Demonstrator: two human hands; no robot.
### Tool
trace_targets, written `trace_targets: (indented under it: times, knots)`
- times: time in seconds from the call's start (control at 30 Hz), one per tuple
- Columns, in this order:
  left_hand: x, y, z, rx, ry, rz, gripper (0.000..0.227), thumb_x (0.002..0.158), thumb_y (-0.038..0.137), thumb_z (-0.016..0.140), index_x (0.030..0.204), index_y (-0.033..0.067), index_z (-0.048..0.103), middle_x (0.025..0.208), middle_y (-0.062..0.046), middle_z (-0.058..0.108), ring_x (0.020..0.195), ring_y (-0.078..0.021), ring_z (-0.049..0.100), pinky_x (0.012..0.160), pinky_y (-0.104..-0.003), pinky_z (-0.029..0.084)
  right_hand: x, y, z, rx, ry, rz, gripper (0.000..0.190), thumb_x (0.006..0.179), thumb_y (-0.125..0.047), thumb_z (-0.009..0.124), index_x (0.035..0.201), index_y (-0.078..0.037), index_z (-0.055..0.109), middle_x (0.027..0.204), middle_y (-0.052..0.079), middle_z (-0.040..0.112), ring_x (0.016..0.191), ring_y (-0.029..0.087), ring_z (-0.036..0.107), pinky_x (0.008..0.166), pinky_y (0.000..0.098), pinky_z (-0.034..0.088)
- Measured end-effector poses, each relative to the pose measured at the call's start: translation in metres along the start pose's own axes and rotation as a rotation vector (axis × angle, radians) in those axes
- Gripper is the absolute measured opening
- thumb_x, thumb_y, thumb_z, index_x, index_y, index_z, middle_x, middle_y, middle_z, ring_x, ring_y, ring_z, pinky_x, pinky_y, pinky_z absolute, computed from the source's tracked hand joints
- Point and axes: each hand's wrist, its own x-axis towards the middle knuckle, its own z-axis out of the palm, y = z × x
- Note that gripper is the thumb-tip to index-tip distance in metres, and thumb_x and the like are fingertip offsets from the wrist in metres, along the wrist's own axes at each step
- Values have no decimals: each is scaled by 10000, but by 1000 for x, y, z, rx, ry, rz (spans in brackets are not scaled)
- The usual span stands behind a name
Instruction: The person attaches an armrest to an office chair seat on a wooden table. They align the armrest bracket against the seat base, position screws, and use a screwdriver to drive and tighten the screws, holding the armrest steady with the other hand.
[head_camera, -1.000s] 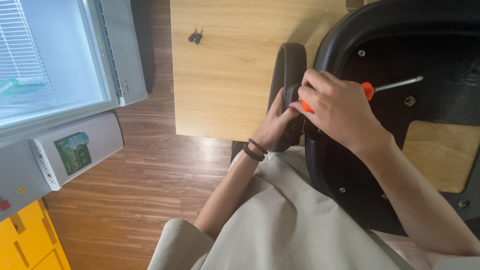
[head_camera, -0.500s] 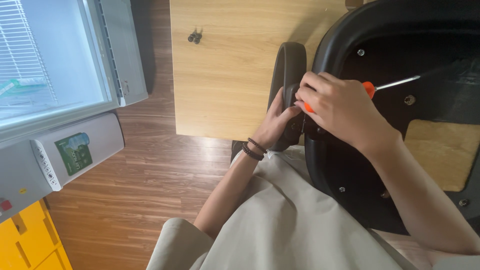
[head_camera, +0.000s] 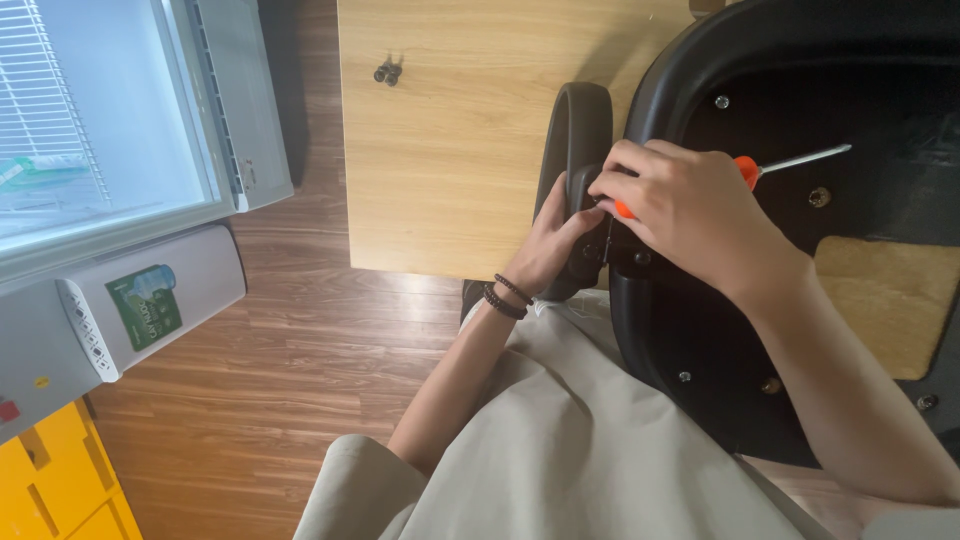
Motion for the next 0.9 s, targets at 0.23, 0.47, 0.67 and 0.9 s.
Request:
trace_targets:
  times: [0.23,0.47,0.67,0.9]
  knots:
    - [1,-4,-1,16,12,-24,595,991,208,593,1513,29,370,1275,-102,582,1153,-143,557,989,-288,490,0,-5,12,-147,-28,130,322,954,-372,757,876,-60,733,897,8,680,773,143,690,558,282,548]
    - [2,-12,-5,-31,-32,22,594,1011,201,580,1528,21,351,1322,-97,556,1189,-132,548,1000,-281,494,2,-8,-10,120,-104,70,225,886,-258,749,1046,-102,768,1126,15,682,700,187,702,608,320,565]
    - [0,0,-1,-20,-26,16,534,990,174,603,1459,6,413,1234,-105,575,1125,-148,555,957,-299,501,-1,-6,4,104,-86,84,185,865,-163,732,1029,-79,747,1087,14,674,751,205,723,628,328,580]
    - [0,1,0,33,0,5,501,992,198,597,1431,24,431,1242,-89,587,1133,-135,569,961,-290,509,1,-9,7,-12,-139,258,264,988,-330,714,1030,-70,742,1018,22,667,679,190,702,616,312,568]
